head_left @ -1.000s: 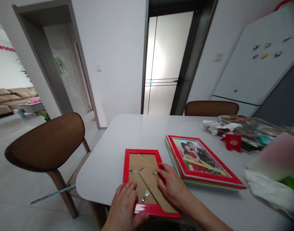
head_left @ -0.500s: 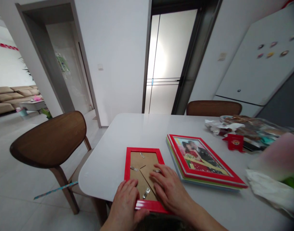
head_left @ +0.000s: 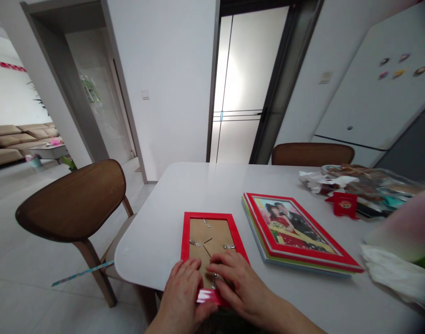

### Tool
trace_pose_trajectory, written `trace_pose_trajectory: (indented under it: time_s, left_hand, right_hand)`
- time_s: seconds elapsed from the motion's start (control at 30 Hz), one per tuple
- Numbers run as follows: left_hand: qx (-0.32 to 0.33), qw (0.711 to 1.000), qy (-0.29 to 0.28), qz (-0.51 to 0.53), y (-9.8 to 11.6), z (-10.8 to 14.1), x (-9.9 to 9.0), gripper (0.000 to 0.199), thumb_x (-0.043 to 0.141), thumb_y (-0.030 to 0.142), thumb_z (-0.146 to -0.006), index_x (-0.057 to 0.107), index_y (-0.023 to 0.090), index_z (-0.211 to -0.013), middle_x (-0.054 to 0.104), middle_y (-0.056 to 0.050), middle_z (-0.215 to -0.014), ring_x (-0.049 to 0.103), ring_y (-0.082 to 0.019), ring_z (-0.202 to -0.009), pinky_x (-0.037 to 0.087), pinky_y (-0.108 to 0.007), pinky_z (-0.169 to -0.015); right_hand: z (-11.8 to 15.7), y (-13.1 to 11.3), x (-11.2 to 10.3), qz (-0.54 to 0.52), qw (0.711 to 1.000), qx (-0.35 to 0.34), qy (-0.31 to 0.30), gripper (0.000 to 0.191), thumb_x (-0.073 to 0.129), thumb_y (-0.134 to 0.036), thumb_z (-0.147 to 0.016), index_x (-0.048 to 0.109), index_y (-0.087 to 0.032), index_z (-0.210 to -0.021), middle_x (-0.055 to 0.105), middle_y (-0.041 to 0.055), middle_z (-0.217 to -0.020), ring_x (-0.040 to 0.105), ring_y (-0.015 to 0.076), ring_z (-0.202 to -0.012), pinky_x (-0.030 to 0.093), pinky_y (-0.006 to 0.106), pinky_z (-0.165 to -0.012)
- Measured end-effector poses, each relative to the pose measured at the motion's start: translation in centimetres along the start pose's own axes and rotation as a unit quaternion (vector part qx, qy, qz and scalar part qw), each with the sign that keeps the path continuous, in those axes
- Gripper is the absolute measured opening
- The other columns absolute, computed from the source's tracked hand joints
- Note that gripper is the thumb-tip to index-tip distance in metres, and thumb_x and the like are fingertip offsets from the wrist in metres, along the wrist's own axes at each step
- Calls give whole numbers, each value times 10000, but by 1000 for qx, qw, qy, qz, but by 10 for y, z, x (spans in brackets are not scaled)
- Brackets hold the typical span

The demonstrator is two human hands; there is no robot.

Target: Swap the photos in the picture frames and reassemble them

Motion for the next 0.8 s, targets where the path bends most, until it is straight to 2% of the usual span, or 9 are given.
trace_pose_trajectory:
  time_s: [0.1, 0.3, 0.5, 0.8]
  left_hand:
    - [-2, 1000, -7, -2, 0, -1, 0, 284, 692, 285, -575, 581, 136, -790, 538, -176, -1145, 467, -301, -1080, 330, -502, -924]
    - [-11, 1000, -16, 2, -2, -1, 2, 285, 703, 283, -560, 577, 135, -767, 532, -185, -1149, 459, -304, -1087, 312, -506, -933]
    - [-14, 1000, -11, 15, -3, 1, 3, 301, 709, 271, -545, 573, 132, -775, 532, -192, -1146, 457, -310, -1088, 303, -519, -932]
    - [-8, 999, 3, 35, -4, 0, 1, 298, 717, 280, -515, 570, 159, -745, 532, -171, -1153, 461, -314, -1080, 308, -529, -915]
  right_hand:
    - [-24, 9, 3, 11, 999, 28, 33, 291, 377, -181, -802, 551, -211, -1034, 534, 65, -993, 453, 162, -912, 354, 303, -811]
    - [-64, 19, 24, 82, 995, 49, 14, 232, 415, -168, -786, 623, -219, -874, 578, 37, -849, 470, 151, -835, 346, 279, -767]
    - [-76, 31, 31, 79, 992, 91, 39, 217, 432, -162, -771, 640, -170, -709, 584, 47, -731, 490, 139, -719, 360, 255, -686]
    - [-77, 31, 30, 56, 994, 82, 44, 164, 491, -215, -740, 654, -199, -724, 609, 13, -710, 516, 125, -730, 365, 225, -674]
Point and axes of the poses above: each hand's wrist, its own z-axis away from the middle knuckle, its own x-axis out of the palm, y = z × x, the point moved 6 cm from there along -z, towards the middle knuckle
